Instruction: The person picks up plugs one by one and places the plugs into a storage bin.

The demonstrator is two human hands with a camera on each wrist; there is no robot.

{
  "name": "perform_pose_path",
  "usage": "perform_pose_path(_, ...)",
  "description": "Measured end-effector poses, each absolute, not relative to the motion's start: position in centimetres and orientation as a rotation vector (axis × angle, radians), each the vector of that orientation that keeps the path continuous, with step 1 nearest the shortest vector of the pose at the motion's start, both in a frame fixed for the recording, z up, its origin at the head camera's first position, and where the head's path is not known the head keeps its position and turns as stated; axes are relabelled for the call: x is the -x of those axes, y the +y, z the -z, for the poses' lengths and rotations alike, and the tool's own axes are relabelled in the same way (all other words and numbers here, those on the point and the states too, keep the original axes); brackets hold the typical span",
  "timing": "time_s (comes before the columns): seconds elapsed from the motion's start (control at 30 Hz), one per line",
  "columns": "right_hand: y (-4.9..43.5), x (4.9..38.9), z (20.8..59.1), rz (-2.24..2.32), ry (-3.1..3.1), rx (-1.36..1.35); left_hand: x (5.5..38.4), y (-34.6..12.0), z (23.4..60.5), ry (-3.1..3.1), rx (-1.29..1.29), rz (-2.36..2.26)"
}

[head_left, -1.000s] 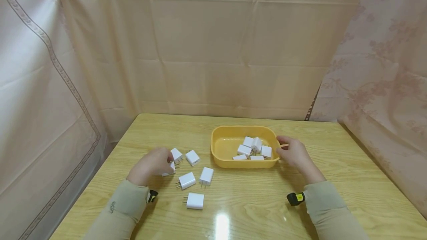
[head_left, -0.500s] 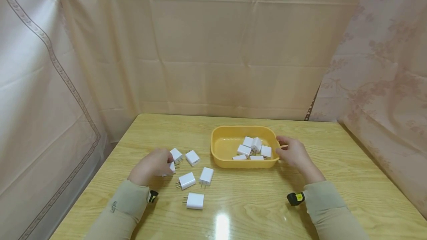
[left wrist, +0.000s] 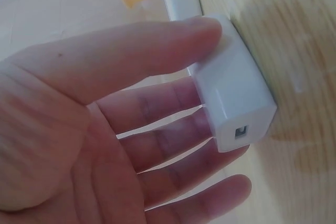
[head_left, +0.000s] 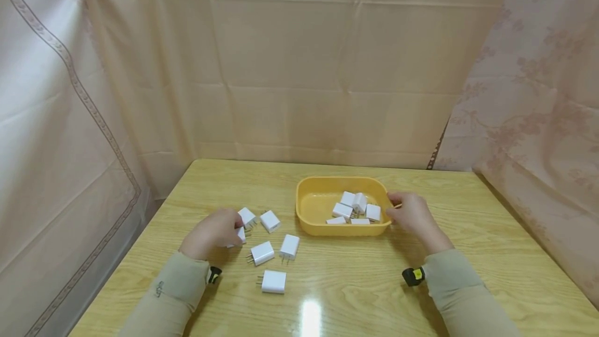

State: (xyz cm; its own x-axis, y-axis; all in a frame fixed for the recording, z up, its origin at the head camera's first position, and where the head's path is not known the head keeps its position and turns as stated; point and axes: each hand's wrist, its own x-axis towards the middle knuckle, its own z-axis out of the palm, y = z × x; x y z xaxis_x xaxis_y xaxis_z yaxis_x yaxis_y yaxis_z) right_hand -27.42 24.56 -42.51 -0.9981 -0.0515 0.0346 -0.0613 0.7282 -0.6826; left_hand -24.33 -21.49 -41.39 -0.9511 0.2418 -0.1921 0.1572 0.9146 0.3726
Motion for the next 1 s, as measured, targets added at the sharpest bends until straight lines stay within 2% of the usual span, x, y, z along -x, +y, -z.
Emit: perform_pose_path(1.0, 24.1, 27.3, 42.1, -0.946, -2.922, -0.173, 25.3, -19.9, 38.0, 2.946, -0.372, -0.568)
